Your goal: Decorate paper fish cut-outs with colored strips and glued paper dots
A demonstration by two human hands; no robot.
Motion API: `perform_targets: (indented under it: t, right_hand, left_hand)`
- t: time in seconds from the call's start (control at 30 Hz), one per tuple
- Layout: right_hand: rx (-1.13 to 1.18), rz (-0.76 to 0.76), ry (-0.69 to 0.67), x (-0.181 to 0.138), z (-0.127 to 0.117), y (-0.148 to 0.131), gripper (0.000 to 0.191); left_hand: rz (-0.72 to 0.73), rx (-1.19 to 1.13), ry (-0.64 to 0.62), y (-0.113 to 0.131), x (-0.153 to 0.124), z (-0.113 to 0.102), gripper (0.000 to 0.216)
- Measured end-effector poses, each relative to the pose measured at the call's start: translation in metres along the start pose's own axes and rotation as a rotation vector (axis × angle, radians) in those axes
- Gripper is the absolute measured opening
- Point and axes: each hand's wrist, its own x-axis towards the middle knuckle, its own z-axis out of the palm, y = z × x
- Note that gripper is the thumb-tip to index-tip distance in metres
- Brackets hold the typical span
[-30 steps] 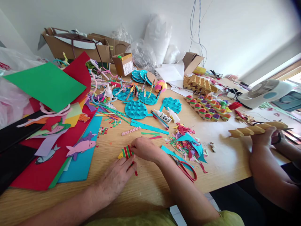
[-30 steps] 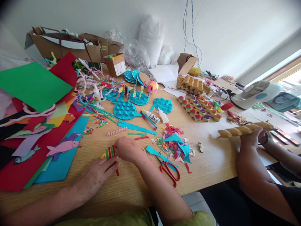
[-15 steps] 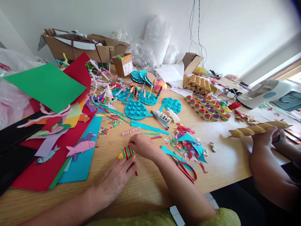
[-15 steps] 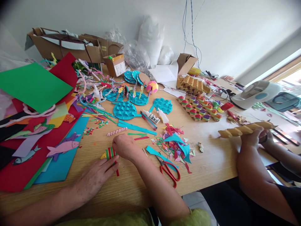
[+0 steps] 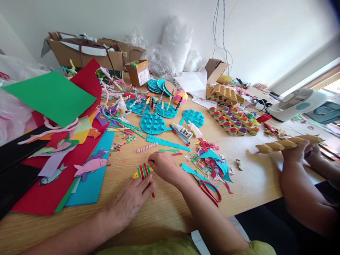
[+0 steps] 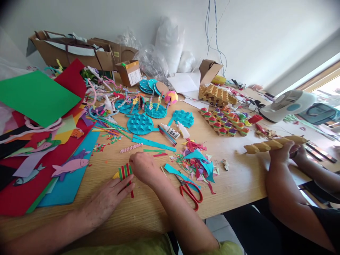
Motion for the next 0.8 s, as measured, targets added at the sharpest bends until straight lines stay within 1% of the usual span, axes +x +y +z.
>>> perform_targets:
  t: [0.13,0.3,0.47,0.63,0.73,0.8]
  right_hand:
    - [0.072,-0.025,0.029,-0.019,0.006,0.004,0.023]
    - [0.151,-0.016,0.01,-0.036,0.013,0.002,0.021]
    - [0.224,-0.017,0.027,-0.039,0.021,0.002,0.022]
    - [0.262,-0.034,0.062,-0.039,0.027,0.004,0.022]
    - [0.283,-0.022,0.142,-0.041,0.029,0.01,0.022]
    - [0.298,0.004,0.192,-0.044,0.03,0.015,0.022]
  left_hand:
    - [0.017,0.005,-0.003,0.0,0.001,-0.004,0.043]
    - [0.012,-0.015,0.02,0.0,0.001,-0.007,0.042]
    - [0.013,-0.029,0.028,-0.001,0.002,-0.006,0.039]
    - [0.057,-0.017,0.101,0.0,-0.002,-0.01,0.038]
    - [0.069,-0.147,0.145,-0.003,-0.013,-0.014,0.042]
    - [-0.012,-0.326,0.189,-0.01,-0.021,-0.018,0.045]
